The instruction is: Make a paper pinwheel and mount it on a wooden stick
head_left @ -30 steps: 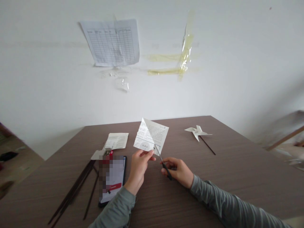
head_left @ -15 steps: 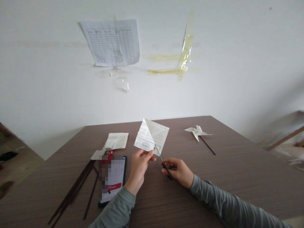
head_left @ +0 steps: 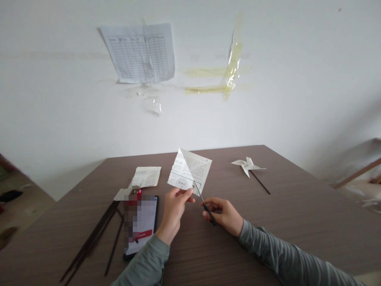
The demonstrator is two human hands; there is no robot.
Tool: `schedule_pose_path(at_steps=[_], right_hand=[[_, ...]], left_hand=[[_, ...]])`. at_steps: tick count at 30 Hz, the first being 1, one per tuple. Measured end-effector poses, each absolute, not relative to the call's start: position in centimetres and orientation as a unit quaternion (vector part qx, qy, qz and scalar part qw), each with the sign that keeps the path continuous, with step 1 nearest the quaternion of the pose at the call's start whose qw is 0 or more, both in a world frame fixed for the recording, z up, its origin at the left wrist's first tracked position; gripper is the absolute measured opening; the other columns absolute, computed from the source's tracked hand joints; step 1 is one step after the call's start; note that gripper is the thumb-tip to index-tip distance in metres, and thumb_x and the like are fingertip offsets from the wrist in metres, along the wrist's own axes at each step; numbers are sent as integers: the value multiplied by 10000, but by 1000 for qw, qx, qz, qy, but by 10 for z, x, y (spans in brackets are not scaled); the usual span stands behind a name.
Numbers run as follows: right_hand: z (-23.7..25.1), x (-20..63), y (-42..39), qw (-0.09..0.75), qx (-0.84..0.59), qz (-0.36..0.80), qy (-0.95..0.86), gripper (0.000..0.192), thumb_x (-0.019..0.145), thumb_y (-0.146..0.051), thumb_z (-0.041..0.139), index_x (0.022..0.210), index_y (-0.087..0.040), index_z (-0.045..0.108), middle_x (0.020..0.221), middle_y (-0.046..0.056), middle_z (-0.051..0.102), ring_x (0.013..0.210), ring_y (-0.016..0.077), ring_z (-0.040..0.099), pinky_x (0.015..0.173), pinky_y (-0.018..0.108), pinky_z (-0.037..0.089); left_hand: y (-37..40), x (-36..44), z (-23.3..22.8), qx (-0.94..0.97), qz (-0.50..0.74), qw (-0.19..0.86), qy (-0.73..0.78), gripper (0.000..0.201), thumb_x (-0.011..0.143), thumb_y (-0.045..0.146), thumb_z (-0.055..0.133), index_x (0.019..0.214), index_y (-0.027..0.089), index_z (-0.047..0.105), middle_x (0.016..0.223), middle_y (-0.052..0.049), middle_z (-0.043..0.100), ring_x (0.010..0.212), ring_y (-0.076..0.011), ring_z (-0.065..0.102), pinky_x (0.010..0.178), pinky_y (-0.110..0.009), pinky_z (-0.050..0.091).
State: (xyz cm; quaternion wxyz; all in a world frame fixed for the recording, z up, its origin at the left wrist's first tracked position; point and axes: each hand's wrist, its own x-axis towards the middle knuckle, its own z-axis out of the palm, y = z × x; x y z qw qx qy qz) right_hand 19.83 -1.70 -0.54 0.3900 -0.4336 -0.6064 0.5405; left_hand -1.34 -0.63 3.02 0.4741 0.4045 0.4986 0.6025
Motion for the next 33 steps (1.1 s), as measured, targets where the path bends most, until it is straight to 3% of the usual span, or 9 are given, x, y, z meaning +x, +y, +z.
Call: schedule_pose_path(at_steps=[8, 14, 29, 33], right_hand=[[-1, 198, -18, 397, -439, 529, -608, 692, 691, -850, 1121, 1047, -289, 928, 814, 111, 856, 772, 388, 842, 745, 503, 717], [1, 198, -20, 398, -441, 530, -605, 705, 681, -883, 1119, 1019, -295, 927, 808, 129, 866, 801, 427, 860, 791, 548, 738], [-4, 196, -18, 405, -430, 537, -603, 713, 692, -864, 1122, 1029, -271, 914, 783, 100, 849, 741, 357, 803, 788, 520, 728], [-2, 197, -19, 402, -432, 535, -604, 703, 692, -876, 1122, 1013, -283, 925, 802, 114, 860, 767, 389, 837, 768, 526, 730]], left_hand=[[-8, -11, 32, 402, 599, 480, 499, 331, 637, 395, 1104, 742, 210, 850, 699, -39, 836, 593, -184, 740, 474, -225, 440], [-9, -11, 32, 399, 593, 481, 508, 317, 646, 390, 1081, 760, 202, 853, 732, -59, 859, 592, -188, 753, 464, -220, 365], [-10, -11, 32, 406, 594, 482, 501, 315, 660, 390, 1090, 734, 211, 842, 654, -34, 806, 590, -184, 723, 492, -227, 433], [-9, -12, 33, 404, 592, 481, 505, 296, 685, 359, 1097, 742, 212, 846, 657, -37, 812, 598, -186, 720, 497, -232, 451]])
